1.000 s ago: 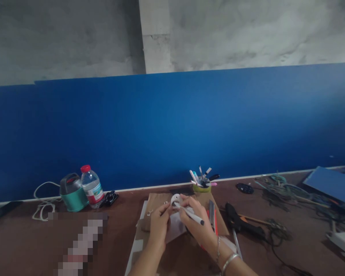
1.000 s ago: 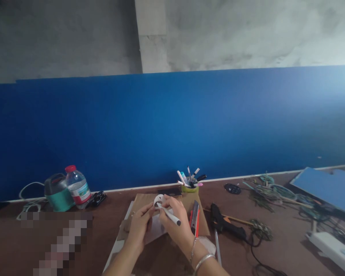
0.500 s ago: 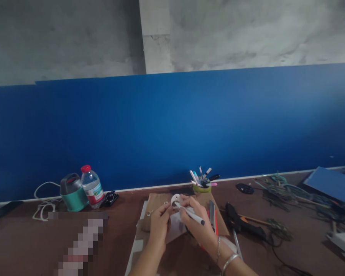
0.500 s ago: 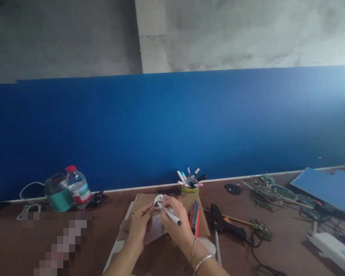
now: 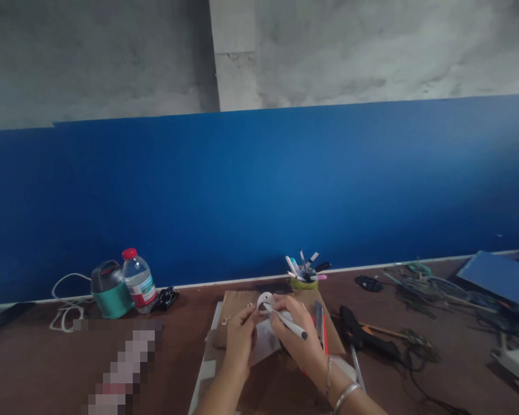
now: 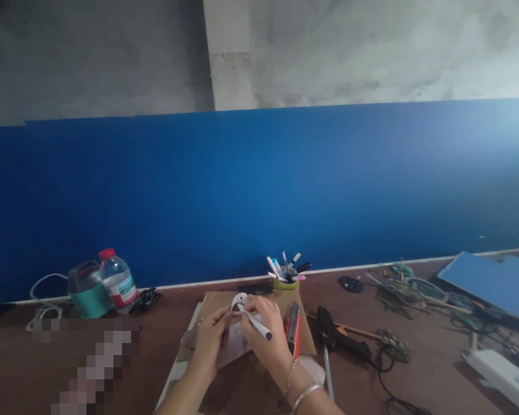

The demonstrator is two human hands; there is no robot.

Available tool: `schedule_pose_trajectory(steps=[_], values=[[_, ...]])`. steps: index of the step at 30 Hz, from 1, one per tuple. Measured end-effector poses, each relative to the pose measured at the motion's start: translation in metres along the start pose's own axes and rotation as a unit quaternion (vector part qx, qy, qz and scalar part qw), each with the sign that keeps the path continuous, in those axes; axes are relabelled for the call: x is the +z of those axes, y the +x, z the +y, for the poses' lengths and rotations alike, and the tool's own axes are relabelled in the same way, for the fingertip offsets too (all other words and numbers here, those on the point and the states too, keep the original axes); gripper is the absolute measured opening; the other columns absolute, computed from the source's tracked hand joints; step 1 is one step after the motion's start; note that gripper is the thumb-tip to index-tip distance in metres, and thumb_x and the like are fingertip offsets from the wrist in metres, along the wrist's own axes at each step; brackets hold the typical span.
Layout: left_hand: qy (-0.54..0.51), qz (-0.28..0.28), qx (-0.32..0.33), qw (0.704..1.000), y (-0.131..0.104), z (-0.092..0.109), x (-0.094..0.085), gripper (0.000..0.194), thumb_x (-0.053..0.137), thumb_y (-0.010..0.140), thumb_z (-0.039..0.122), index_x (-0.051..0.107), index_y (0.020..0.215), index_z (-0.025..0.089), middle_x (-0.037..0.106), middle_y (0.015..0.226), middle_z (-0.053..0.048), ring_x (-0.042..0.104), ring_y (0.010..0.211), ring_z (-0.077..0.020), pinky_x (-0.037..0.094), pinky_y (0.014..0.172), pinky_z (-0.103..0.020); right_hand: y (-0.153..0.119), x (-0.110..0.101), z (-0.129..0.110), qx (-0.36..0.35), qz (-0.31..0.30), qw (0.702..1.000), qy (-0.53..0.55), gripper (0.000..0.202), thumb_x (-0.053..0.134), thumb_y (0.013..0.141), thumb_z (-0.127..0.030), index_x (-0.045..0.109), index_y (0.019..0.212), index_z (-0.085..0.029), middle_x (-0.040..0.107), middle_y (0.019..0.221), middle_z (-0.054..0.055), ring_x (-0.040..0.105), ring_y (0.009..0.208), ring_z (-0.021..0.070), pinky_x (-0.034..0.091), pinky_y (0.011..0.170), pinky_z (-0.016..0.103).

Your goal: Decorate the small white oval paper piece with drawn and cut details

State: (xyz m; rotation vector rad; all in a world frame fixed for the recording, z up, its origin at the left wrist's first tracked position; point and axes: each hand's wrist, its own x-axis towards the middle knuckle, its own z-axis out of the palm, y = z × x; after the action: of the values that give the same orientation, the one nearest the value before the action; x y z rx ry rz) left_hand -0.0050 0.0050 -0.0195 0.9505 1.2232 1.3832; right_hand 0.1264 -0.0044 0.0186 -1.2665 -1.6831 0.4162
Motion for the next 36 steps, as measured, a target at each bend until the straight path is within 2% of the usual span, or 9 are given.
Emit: schedule_pose_trajectory(steps=[8,18,24,32,36], values=[[0.005,-0.002,0.007,1.0,0.0008,-0.0011,-0.0008,0.055,0.067,0.059,0.057,0.07,0.087,0.01,0.032,0.036,0.01,0.023,0.035,-0.0045,0.015,0.036,-0.018,-0.0001,0.0012,0.0024,0.017,0.007,0.997,0.079,0.008,0.05,0.069,-0.02,0.058,0.067,-0.021,0.069,0.095,0.006,0.06,0.094,0.0244,0.045,0.078,0.032],[0.006,0.001,0.001,1.0,-0.001,0.0029,0.0003,0.06,0.067,0.058,0.058,0.07,0.093,0.009,0.032,0.035,0.01,0.022,0.034,-0.0044,0.012,0.037,-0.018,0.0007,0.0038,0.008,0.028,-0.001,0.995,0.095,0.006,0.053,0.07,-0.02,0.058,0.069,-0.021,0.068,0.099,0.008,0.062,0.095,0.0253,0.046,0.079,0.034],[0.017,0.005,0.008,1.0,-0.0015,0.0035,0.0007,0.058,0.066,0.059,0.058,0.07,0.089,0.009,0.032,0.034,0.009,0.022,0.034,-0.0048,0.012,0.037,-0.018,0.0011,0.0038,0.0099,0.029,-0.007,0.996,0.089,0.007,0.052,0.07,-0.017,0.057,0.068,-0.021,0.068,0.102,0.009,0.063,0.094,0.0251,0.047,0.077,0.033],[0.009,-0.012,0.016,1.0,-0.0006,0.0001,-0.0005,0.046,0.066,0.063,0.054,0.07,0.082,0.012,0.03,0.037,0.01,0.022,0.036,-0.0043,0.014,0.037,-0.018,0.0014,0.002,0.0041,0.013,-0.002,0.997,0.076,0.007,0.05,0.07,-0.019,0.056,0.067,-0.021,0.068,0.09,0.007,0.061,0.097,0.0253,0.045,0.08,0.034],[0.009,-0.007,0.007,1.0,-0.001,0.001,-0.0004,0.05,0.067,0.061,0.055,0.071,0.086,0.012,0.03,0.036,0.01,0.022,0.035,-0.0046,0.014,0.037,-0.018,0.001,0.0009,0.0029,0.014,0.001,0.997,0.078,0.007,0.05,0.069,-0.02,0.056,0.066,-0.021,0.069,0.086,0.006,0.06,0.097,0.0252,0.045,0.082,0.034]])
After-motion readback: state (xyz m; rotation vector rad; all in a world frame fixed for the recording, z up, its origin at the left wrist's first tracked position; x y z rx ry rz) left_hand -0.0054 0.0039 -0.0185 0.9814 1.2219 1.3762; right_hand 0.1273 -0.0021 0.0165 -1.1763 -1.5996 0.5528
